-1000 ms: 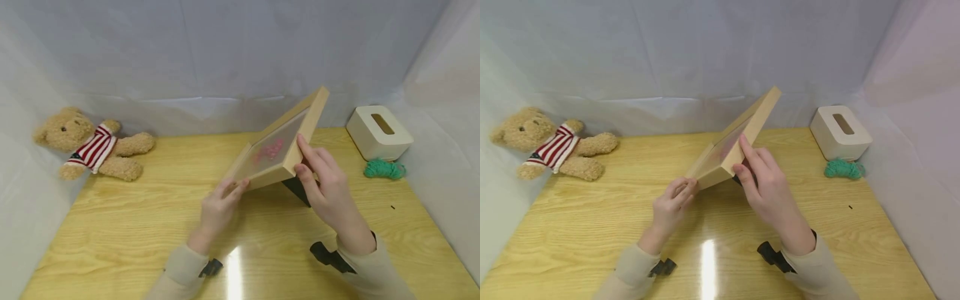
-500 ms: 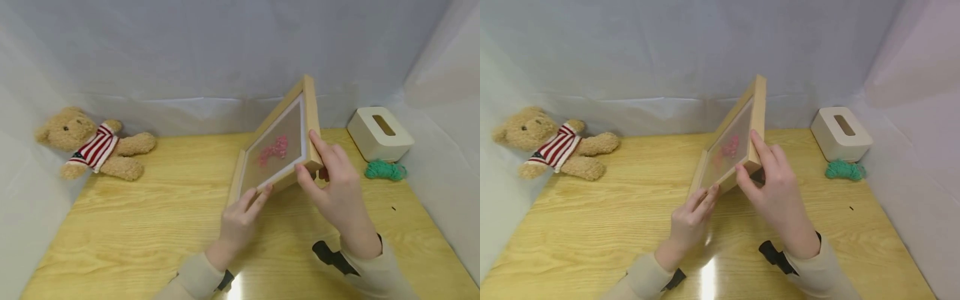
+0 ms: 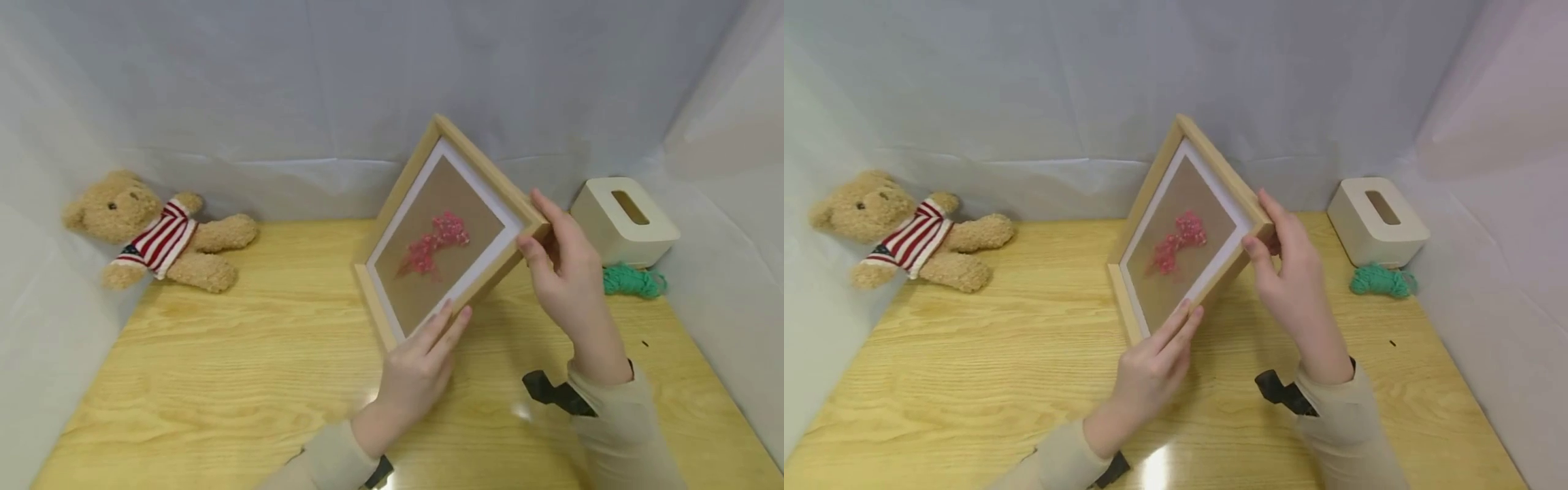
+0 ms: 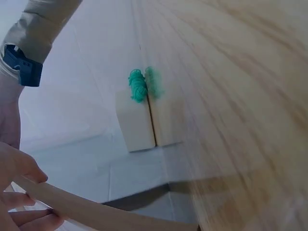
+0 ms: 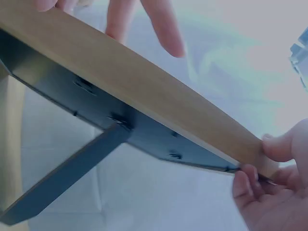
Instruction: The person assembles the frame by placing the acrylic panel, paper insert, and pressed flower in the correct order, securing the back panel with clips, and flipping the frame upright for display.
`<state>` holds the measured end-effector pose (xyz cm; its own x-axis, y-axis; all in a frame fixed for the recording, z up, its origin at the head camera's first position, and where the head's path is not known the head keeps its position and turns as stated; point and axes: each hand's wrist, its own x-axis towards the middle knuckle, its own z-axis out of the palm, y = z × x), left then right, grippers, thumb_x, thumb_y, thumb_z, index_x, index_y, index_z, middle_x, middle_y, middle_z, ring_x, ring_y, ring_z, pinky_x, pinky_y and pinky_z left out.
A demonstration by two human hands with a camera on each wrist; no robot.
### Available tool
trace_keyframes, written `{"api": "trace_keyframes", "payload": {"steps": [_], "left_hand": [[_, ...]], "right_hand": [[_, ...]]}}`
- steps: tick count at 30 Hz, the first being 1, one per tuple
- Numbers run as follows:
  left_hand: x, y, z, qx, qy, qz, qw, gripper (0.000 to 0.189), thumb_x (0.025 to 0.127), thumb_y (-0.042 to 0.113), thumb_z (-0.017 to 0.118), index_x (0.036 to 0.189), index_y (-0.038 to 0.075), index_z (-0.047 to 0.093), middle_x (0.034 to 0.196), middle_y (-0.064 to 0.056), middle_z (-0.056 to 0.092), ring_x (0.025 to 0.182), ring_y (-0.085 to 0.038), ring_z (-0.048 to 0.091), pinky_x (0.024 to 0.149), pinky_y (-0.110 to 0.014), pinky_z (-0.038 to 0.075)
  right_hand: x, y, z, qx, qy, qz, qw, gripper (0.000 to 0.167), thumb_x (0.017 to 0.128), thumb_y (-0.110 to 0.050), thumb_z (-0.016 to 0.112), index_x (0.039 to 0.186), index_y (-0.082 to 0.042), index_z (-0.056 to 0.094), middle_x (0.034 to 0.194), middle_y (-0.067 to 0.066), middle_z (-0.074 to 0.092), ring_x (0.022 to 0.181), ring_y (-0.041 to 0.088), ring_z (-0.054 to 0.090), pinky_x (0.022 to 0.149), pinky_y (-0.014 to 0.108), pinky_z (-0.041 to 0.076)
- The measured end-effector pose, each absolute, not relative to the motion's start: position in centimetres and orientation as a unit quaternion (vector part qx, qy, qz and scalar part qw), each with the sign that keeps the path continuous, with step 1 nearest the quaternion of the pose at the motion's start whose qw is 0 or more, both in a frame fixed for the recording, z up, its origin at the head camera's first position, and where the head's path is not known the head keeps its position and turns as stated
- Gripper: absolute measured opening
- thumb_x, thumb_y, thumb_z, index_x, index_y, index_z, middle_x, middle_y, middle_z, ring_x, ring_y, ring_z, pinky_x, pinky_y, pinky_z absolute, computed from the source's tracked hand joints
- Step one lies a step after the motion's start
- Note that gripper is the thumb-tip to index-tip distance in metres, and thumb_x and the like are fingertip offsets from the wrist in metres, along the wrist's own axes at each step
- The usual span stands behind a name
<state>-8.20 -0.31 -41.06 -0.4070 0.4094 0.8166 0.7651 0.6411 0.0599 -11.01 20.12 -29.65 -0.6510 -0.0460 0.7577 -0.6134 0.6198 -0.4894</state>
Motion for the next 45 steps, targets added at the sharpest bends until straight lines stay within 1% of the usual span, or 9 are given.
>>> {"api": "trace_keyframes", "payload": {"steps": [4, 13, 14, 17, 21, 26, 31, 39, 45], "left_hand": [[-8.4, 0.2, -41.2, -0.369, -0.821, -0.222, 0.376, 0.068, 0.072, 0.0, 0.066, 0.138, 0.007, 0.05, 0.137, -0.012, 0.052, 0.107, -0.022, 0.062, 0.058, -0.011, 0.051], [-9.4, 1.7, -41.0, -0.375, -0.835, -0.233, 0.328, 0.073, 0.077, 0.005, 0.068, 0.144, 0.008, 0.041, 0.144, -0.013, 0.043, 0.112, -0.025, 0.059, 0.045, -0.004, 0.037], [-9.6, 1.7, -40.9, -0.379, -0.836, -0.242, 0.314, 0.073, 0.078, 0.005, 0.068, 0.145, 0.008, 0.04, 0.145, -0.012, 0.043, 0.105, -0.021, 0.064, 0.045, -0.004, 0.035], [-10.6, 1.0, -40.3, -0.391, -0.835, -0.287, 0.26, 0.071, 0.081, 0.004, 0.066, 0.146, 0.008, 0.038, 0.144, -0.01, 0.044, 0.107, -0.02, 0.062, 0.06, -0.007, 0.046], [-13.2, -1.7, -39.3, -0.362, -0.827, -0.383, 0.196, 0.061, 0.084, -0.001, 0.065, 0.141, 0.005, 0.044, 0.136, -0.011, 0.052, 0.113, -0.025, 0.056, 0.094, -0.03, 0.048], [-17.8, -7.2, -38.8, -0.245, -0.828, -0.467, 0.193, 0.052, 0.084, -0.004, 0.063, 0.134, 0.002, 0.05, 0.125, -0.016, 0.054, 0.103, -0.03, 0.053, 0.086, -0.046, 0.051], [-21.7, -11.5, -39.8, -0.169, -0.842, -0.48, 0.179, 0.054, 0.087, -0.003, 0.061, 0.138, 0.003, 0.046, 0.132, -0.018, 0.049, 0.112, -0.036, 0.047, 0.089, -0.052, 0.046], [-26.6, -12.0, -39.4, -0.212, -0.809, -0.534, 0.126, 0.061, 0.091, 0.007, 0.063, 0.146, 0.007, 0.036, 0.141, -0.021, 0.039, 0.12, -0.04, 0.042, 0.1, -0.054, 0.038], [-27.5, -11.0, -38.6, -0.219, -0.75, -0.624, 0.037, 0.065, 0.097, 0.009, 0.055, 0.153, 0.013, 0.021, 0.148, -0.024, 0.026, 0.13, -0.044, 0.034, 0.106, -0.049, 0.035]], "right_hand": [[-11.9, 20.1, -29.9, 0.174, -0.815, 0.397, 0.383, 0.048, 0.092, -0.003, 0.06, 0.138, -0.001, 0.047, 0.089, 0.017, 0.058, 0.073, 0.011, 0.049, 0.064, 0.017, 0.038], [-14.1, 21.0, -29.4, 0.184, -0.826, 0.354, 0.398, 0.038, 0.096, -0.01, 0.056, 0.132, 0.002, 0.053, 0.087, 0.02, 0.055, 0.077, 0.026, 0.051, 0.074, 0.021, 0.04], [-14.2, 21.1, -29.3, 0.186, -0.83, 0.349, 0.393, 0.037, 0.096, -0.008, 0.056, 0.132, 0.002, 0.053, 0.088, 0.02, 0.055, 0.077, 0.026, 0.051, 0.074, 0.021, 0.041], [-14.7, 21.6, -29.0, 0.189, -0.839, 0.341, 0.379, 0.037, 0.095, -0.004, 0.057, 0.131, 0.003, 0.053, 0.088, 0.02, 0.055, 0.078, 0.027, 0.052, 0.074, 0.023, 0.041], [-15.3, 22.0, -28.6, 0.194, -0.848, 0.342, 0.356, 0.038, 0.094, -0.003, 0.057, 0.132, 0.001, 0.053, 0.088, 0.019, 0.056, 0.079, 0.025, 0.051, 0.073, 0.025, 0.041], [-16.1, 22.5, -28.3, 0.194, -0.845, 0.372, 0.332, 0.039, 0.095, -0.003, 0.055, 0.133, 0.0, 0.053, 0.087, 0.018, 0.056, 0.076, 0.014, 0.046, 0.067, 0.024, 0.037], [-17.0, 23.1, -28.1, 0.177, -0.84, 0.41, 0.307, 0.037, 0.097, -0.007, 0.052, 0.134, -0.007, 0.054, 0.085, 0.007, 0.053, 0.071, 0.009, 0.043, 0.06, 0.024, 0.033], [-18.7, 23.7, -27.3, 0.167, -0.845, 0.433, 0.266, 0.037, 0.098, -0.008, 0.051, 0.134, -0.01, 0.054, 0.087, 0.0, 0.051, 0.071, 0.012, 0.044, 0.062, 0.024, 0.034], [-19.6, 23.5, -26.4, 0.185, -0.837, 0.46, 0.23, 0.036, 0.097, -0.004, 0.051, 0.133, -0.009, 0.055, 0.085, 0.006, 0.051, 0.067, 0.015, 0.044, 0.06, 0.024, 0.036]]}}
